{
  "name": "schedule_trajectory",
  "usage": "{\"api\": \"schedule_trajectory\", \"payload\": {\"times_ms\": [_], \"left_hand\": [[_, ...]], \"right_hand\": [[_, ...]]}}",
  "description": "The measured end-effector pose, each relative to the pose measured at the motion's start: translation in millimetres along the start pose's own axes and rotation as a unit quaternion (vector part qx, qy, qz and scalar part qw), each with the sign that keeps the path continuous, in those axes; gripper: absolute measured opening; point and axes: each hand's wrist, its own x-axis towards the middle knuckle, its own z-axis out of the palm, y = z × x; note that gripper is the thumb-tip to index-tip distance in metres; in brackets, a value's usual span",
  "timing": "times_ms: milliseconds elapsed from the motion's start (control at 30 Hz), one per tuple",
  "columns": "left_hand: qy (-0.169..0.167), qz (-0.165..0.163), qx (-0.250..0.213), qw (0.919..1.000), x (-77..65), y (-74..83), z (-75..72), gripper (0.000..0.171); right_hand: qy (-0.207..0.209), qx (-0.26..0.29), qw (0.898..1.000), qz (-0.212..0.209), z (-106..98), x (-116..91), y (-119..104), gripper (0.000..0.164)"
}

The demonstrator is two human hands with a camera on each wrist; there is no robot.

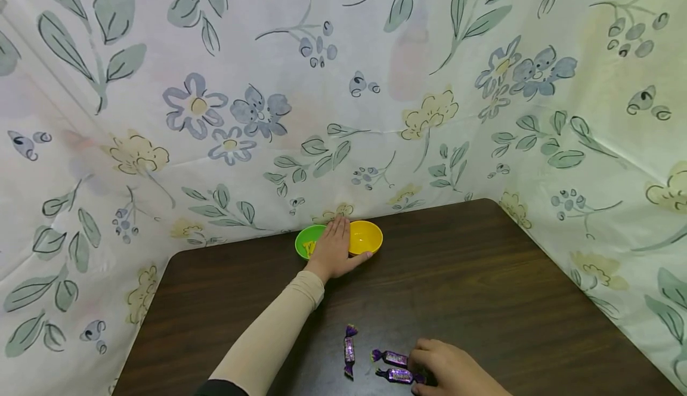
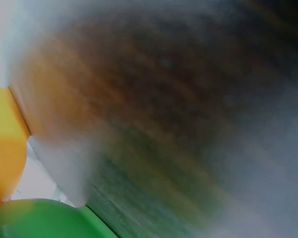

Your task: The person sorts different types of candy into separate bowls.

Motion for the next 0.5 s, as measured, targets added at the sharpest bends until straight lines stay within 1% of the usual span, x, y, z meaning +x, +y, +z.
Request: {"api": "schedule_trajectory", "payload": {"times_ms": [200,367,500], "left_hand": [[-0.004,0.001,0.001,1.0,-1.1,1.9,-3.5,0.11],[-0.007,0.001,0.0,1.0,-1.7,2.9,-4.9,0.11],[-0.008,0.0,0.001,1.0,-1.6,3.8,-5.0,0.11]], "right_hand": [[0.021,-0.033,0.999,-0.015,4.1,3.2,-0.9,0.02],[0.027,-0.041,0.998,-0.027,6.1,4.9,-2.9,0.018],[0.04,-0.056,0.997,-0.041,8.8,6.2,-4.7,0.018]]}}
